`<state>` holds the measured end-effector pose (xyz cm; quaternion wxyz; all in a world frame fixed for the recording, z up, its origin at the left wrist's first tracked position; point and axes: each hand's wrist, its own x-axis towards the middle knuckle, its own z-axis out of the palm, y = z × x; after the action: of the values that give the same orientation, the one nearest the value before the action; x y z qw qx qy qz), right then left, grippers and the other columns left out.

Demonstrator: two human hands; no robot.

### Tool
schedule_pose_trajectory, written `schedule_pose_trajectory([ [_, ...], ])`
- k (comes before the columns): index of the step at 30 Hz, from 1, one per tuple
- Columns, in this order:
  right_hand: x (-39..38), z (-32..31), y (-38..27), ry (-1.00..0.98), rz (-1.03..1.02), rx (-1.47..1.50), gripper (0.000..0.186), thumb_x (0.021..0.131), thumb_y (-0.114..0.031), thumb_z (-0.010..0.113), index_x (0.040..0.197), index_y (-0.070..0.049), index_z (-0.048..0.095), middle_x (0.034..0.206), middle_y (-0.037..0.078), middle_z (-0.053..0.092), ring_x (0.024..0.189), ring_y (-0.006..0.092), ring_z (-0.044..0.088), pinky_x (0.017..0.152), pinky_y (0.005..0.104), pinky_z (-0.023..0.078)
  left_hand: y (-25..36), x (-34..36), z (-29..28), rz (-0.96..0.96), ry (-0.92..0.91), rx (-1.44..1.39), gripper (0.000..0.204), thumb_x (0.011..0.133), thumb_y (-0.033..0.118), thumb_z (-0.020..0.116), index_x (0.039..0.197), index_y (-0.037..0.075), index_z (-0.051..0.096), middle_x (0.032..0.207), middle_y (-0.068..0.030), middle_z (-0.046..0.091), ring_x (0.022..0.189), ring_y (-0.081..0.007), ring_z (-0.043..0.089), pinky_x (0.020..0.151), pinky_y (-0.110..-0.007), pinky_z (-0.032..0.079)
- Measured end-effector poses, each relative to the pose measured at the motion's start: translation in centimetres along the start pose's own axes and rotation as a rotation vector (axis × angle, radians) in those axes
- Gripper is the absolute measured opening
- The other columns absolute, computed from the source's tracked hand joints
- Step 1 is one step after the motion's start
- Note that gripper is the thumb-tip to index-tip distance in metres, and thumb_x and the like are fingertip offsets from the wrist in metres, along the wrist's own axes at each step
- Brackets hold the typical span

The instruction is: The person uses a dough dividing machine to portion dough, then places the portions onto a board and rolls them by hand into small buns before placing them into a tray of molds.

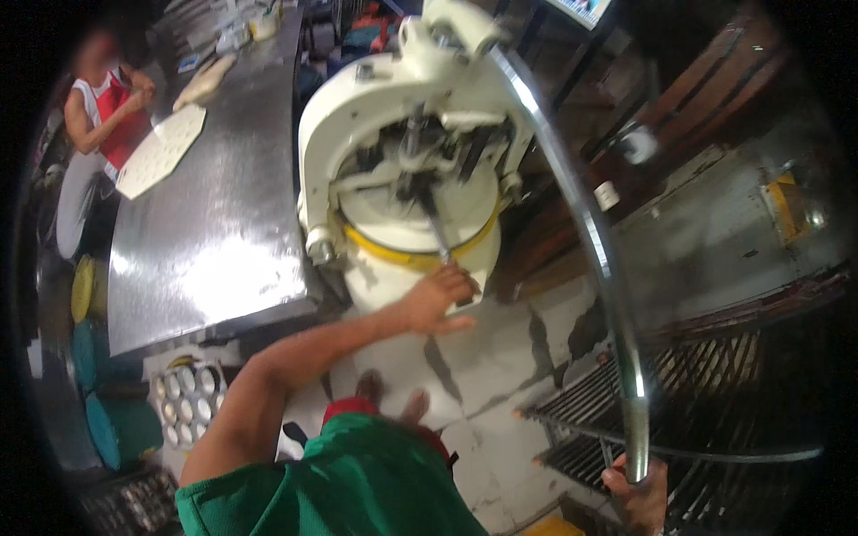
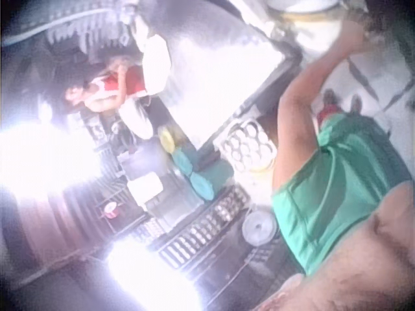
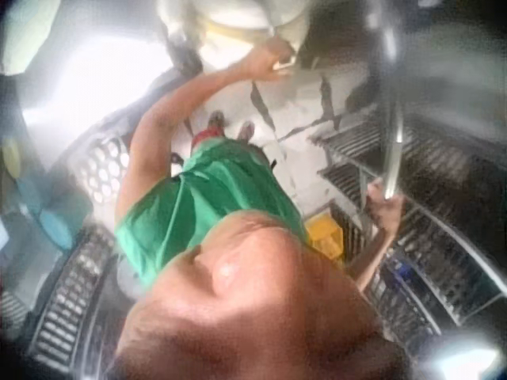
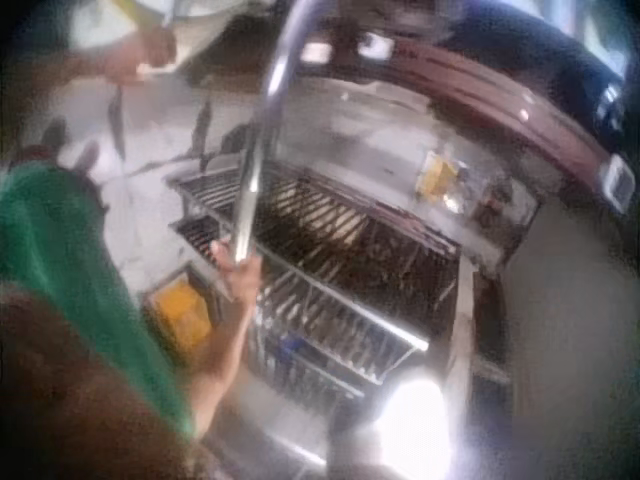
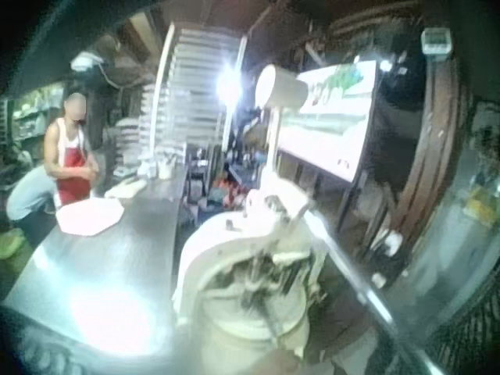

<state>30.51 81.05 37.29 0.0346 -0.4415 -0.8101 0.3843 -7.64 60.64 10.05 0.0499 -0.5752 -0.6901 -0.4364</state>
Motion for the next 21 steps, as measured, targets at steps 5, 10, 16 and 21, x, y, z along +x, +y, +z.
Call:
schedule_pose_trajectory([
  [5,-0.1,-1.3,0.8,-0.039,0.031,-0.17,0.019,0.079,-0.008,0.076,0.094,-0.004,0.065,0.073,0.004,0.066,0.065,0.0123,0.063,0.061,0.0276,0.051,-1.3,2.5,1.3,0.055,-0.087,0.214,0.04,0.085,0.047,0.072,0.101,0.01,0.068,0.093,-0.0097,0.065,0.095,-0.0287,0.062,0.088,-0.044,0.047],
  [10,-0.7,-0.5,2.4,0.14,0.103,-0.07,0.031,0.081,-0.009,0.076,0.108,-0.005,0.061,0.089,0.006,0.067,0.074,0.0138,0.063,0.067,0.0316,0.052,-3.2,7.4,6.1,0.013,0.058,0.312,0.03,0.083,0.044,0.074,0.092,0.016,0.069,0.077,-0.0008,0.063,0.08,-0.0205,0.062,0.074,-0.038,0.044],
  [16,-1.2,1.0,3.9,0.196,0.134,-0.326,0.038,0.082,-0.006,0.074,0.117,-0.006,0.059,0.099,0.006,0.063,0.092,0.0178,0.062,0.08,0.0345,0.051,-3.7,11.5,9.7,-0.068,0.23,0.295,0.019,0.079,0.035,0.077,0.087,0.02,0.07,0.078,0.0036,0.064,0.081,-0.0164,0.061,0.078,-0.036,0.044],
  [21,0.3,0.0,10.9,0.017,-0.156,-0.449,0.052,0.084,-0.015,0.078,0.128,-0.005,0.053,0.113,0.012,0.062,0.099,0.0207,0.061,0.086,0.0366,0.052,-3.9,11.3,9.0,-0.046,0.367,0.261,0.016,0.078,0.031,0.076,0.08,0.018,0.066,0.078,0.0028,0.062,0.083,-0.019,0.059,0.082,-0.038,0.043],
])
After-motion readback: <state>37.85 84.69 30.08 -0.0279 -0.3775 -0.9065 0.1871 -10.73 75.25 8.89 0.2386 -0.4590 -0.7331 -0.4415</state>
